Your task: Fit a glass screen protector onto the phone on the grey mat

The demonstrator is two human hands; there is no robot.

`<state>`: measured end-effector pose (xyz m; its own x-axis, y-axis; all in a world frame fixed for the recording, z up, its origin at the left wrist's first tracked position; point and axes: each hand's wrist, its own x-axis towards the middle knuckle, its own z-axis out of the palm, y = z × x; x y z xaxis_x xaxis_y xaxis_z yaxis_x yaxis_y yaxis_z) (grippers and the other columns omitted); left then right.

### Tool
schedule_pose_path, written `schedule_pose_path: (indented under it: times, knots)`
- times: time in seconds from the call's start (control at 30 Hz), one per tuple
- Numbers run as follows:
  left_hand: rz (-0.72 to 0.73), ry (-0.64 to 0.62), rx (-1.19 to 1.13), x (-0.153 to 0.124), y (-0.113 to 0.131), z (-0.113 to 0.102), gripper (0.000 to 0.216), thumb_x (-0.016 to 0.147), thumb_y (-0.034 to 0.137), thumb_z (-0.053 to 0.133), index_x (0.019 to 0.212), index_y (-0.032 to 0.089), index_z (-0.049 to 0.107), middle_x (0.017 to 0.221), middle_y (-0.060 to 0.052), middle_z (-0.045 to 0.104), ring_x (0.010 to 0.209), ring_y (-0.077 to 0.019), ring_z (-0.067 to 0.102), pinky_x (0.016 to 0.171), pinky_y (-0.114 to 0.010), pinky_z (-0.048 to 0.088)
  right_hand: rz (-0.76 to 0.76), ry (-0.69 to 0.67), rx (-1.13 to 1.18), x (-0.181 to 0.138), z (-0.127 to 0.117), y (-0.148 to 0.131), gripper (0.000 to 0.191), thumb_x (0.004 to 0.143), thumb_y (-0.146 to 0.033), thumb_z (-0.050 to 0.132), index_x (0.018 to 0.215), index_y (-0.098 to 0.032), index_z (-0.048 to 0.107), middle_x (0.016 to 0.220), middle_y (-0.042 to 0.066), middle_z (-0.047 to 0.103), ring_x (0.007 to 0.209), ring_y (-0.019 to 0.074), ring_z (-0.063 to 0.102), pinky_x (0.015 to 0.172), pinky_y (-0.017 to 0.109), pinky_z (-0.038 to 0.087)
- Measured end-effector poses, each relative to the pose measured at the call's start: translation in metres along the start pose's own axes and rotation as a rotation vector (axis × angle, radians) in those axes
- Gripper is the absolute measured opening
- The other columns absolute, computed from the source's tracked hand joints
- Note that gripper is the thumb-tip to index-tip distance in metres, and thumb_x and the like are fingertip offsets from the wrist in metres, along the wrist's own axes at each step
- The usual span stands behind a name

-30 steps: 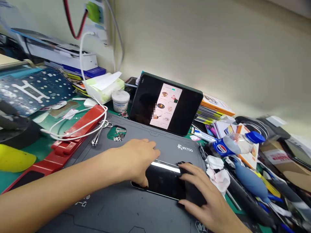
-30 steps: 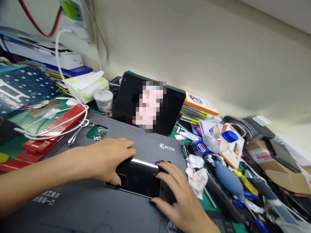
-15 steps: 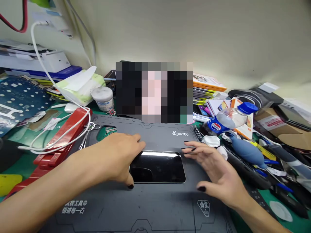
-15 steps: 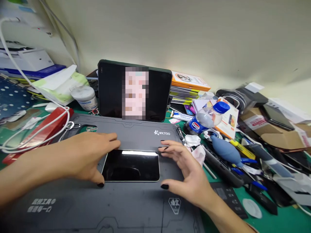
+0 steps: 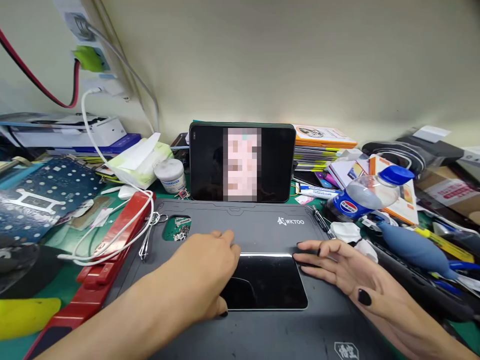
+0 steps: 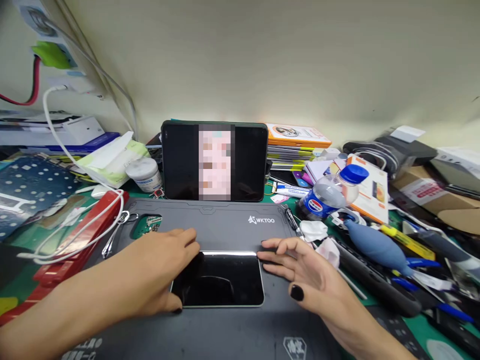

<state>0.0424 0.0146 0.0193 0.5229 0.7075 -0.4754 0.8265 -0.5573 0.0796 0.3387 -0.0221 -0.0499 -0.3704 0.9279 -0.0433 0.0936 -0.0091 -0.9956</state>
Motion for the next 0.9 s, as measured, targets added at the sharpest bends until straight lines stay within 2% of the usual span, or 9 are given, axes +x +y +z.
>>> schedule_pose_path:
  times: [0.17, 0.3, 0.53, 0.73, 0.8, 0.9]
  knots:
    - [-0.022, -0.026, 0.003, -0.001, 0.003, 0.002, 0.04, 0.067, 0.029, 0.087, 0.101, 0.017, 0.069, 0.105, -0.013, 0.064, 0.095, -0.0319, 0.07, 0.076, -0.038, 0.06, -0.019, -0.004, 0.026, 0.0, 0.004, -0.006, 0.048, 0.083, -0.068, 0.073, 0.113, -0.033, 0.061, 0.136, 0.01, 0.067, 0.125, 0.0359, 0.067, 0.1, 0.053, 0.06]
    - [-0.027, -0.046, 0.011, -0.002, 0.005, 0.002, 0.038, 0.07, 0.025, 0.083, 0.104, 0.016, 0.07, 0.108, -0.014, 0.063, 0.098, -0.0335, 0.069, 0.076, -0.039, 0.06, 0.009, -0.023, 0.063, -0.002, 0.003, -0.009, 0.051, 0.081, -0.07, 0.074, 0.113, -0.033, 0.062, 0.137, 0.01, 0.067, 0.131, 0.0364, 0.063, 0.102, 0.055, 0.058]
    - [-0.041, -0.057, 0.016, -0.002, 0.006, 0.002, 0.039, 0.07, 0.022, 0.083, 0.106, 0.017, 0.071, 0.109, -0.014, 0.063, 0.099, -0.0327, 0.069, 0.078, -0.038, 0.06, 0.099, -0.095, 0.197, 0.0, -0.005, -0.013, 0.047, 0.094, -0.074, 0.051, 0.111, -0.031, 0.061, 0.137, 0.011, 0.069, 0.138, 0.035, 0.057, 0.101, 0.059, 0.058]
    - [-0.047, -0.06, 0.009, -0.002, 0.007, 0.001, 0.04, 0.071, 0.022, 0.084, 0.109, 0.016, 0.072, 0.109, -0.014, 0.064, 0.099, -0.0331, 0.069, 0.08, -0.039, 0.06, 0.182, -0.065, 0.3, 0.003, -0.002, -0.015, 0.051, 0.097, -0.073, 0.043, 0.105, -0.029, 0.065, 0.137, 0.011, 0.069, 0.14, 0.0335, 0.055, 0.104, 0.059, 0.056]
    - [-0.051, -0.056, 0.007, -0.003, 0.007, 0.0, 0.04, 0.071, 0.021, 0.085, 0.109, 0.015, 0.072, 0.109, -0.014, 0.064, 0.099, -0.0336, 0.069, 0.08, -0.04, 0.06, 0.256, -0.017, 0.43, 0.004, 0.0, -0.016, 0.048, 0.098, -0.071, 0.047, 0.103, -0.027, 0.068, 0.133, 0.01, 0.07, 0.14, 0.0321, 0.055, 0.106, 0.056, 0.056]
    - [-0.056, -0.049, 0.008, -0.004, 0.007, 0.0, 0.04, 0.071, 0.02, 0.085, 0.109, 0.014, 0.073, 0.11, -0.015, 0.064, 0.1, -0.0351, 0.069, 0.081, -0.043, 0.061, 0.33, 0.048, 0.607, 0.004, 0.004, -0.016, 0.044, 0.089, -0.067, 0.065, 0.099, -0.025, 0.073, 0.129, 0.011, 0.072, 0.14, 0.0324, 0.056, 0.11, 0.051, 0.053]
